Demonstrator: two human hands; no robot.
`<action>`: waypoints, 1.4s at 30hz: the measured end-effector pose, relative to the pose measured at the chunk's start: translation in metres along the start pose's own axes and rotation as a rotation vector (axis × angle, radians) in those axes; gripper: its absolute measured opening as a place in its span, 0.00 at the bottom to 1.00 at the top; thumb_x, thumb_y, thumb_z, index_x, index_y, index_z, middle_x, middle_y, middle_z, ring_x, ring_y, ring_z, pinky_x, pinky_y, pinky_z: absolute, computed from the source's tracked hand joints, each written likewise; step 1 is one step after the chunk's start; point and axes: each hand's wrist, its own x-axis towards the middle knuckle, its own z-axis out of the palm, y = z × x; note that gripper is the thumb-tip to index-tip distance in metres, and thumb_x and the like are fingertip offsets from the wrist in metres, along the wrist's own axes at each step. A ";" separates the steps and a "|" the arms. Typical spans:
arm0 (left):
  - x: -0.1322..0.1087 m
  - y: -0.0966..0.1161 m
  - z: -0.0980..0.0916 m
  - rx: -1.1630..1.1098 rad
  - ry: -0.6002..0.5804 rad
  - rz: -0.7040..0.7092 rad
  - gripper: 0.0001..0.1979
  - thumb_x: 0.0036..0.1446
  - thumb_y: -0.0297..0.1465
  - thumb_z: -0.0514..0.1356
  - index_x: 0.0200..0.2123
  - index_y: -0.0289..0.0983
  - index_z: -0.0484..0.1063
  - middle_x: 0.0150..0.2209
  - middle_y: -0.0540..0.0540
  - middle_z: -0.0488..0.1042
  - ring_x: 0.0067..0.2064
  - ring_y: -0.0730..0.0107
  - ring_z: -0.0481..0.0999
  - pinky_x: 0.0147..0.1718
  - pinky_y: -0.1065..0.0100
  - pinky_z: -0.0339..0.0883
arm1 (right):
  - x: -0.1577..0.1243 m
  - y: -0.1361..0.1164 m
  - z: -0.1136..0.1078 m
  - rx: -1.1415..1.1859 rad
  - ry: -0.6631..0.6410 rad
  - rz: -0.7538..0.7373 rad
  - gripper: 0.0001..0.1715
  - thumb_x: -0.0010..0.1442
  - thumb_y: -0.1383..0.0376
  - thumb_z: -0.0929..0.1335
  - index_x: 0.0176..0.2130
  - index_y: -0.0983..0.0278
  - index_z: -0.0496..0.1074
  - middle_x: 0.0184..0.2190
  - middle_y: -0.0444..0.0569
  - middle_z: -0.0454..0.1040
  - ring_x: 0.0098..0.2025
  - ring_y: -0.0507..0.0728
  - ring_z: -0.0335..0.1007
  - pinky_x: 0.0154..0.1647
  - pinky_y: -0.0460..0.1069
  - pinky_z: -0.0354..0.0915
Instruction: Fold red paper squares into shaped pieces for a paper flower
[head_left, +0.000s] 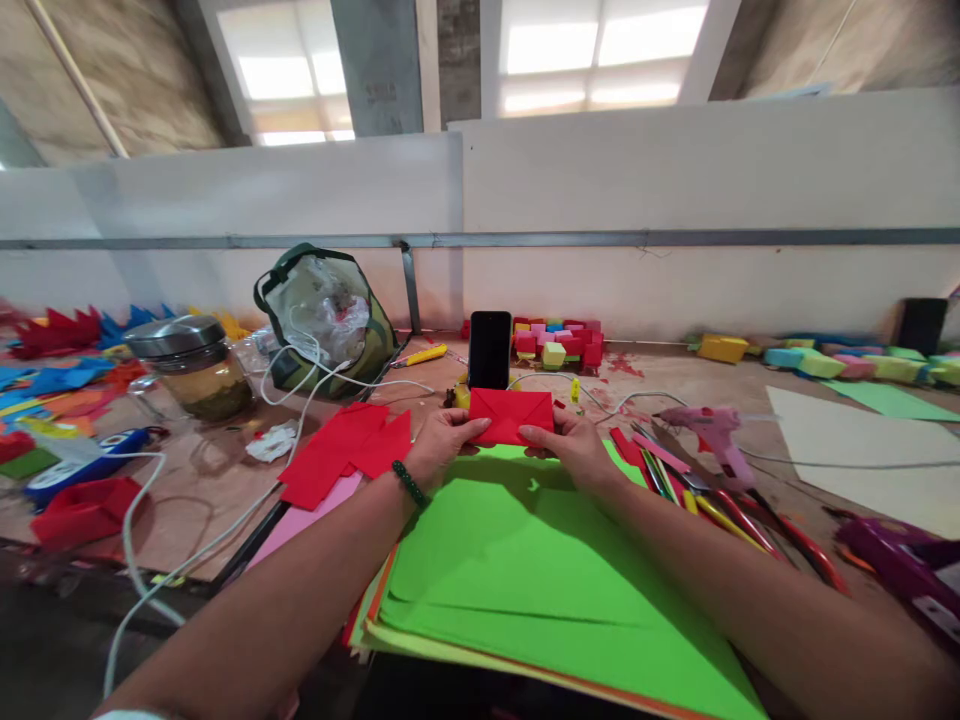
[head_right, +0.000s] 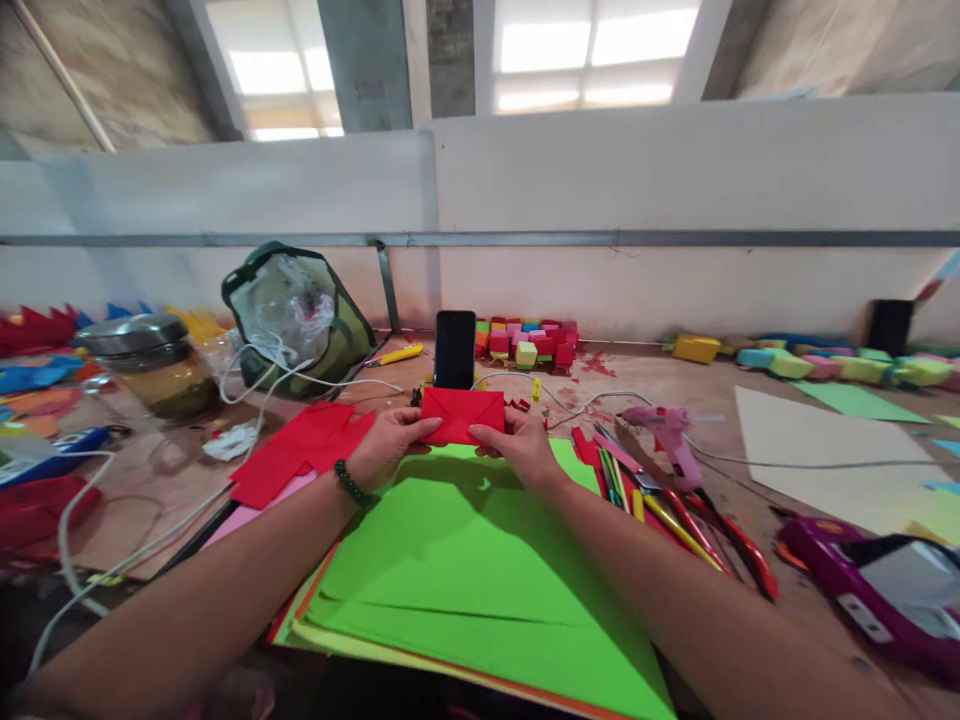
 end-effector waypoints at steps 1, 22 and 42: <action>0.000 0.000 0.000 -0.003 0.001 0.002 0.19 0.32 0.37 0.75 0.25 0.32 0.75 0.24 0.49 0.76 0.22 0.77 0.73 0.21 0.77 0.64 | 0.000 0.000 0.000 0.002 -0.002 -0.002 0.23 0.39 0.56 0.78 0.35 0.66 0.77 0.29 0.47 0.78 0.23 0.50 0.70 0.26 0.47 0.71; 0.001 0.012 -0.001 -0.247 -0.004 -0.107 0.08 0.53 0.28 0.65 0.27 0.33 0.68 0.19 0.54 0.71 0.16 0.82 0.69 0.16 0.81 0.64 | -0.004 0.001 0.002 0.103 -0.120 0.030 0.17 0.44 0.61 0.73 0.37 0.63 0.81 0.23 0.47 0.77 0.23 0.52 0.71 0.25 0.47 0.69; -0.010 0.008 0.013 -0.236 0.036 0.070 0.08 0.47 0.30 0.67 0.25 0.33 0.70 0.21 0.52 0.72 0.22 0.79 0.70 0.26 0.75 0.69 | -0.012 0.001 0.008 0.120 -0.160 0.013 0.17 0.48 0.61 0.72 0.40 0.59 0.81 0.37 0.49 0.80 0.32 0.56 0.76 0.33 0.53 0.73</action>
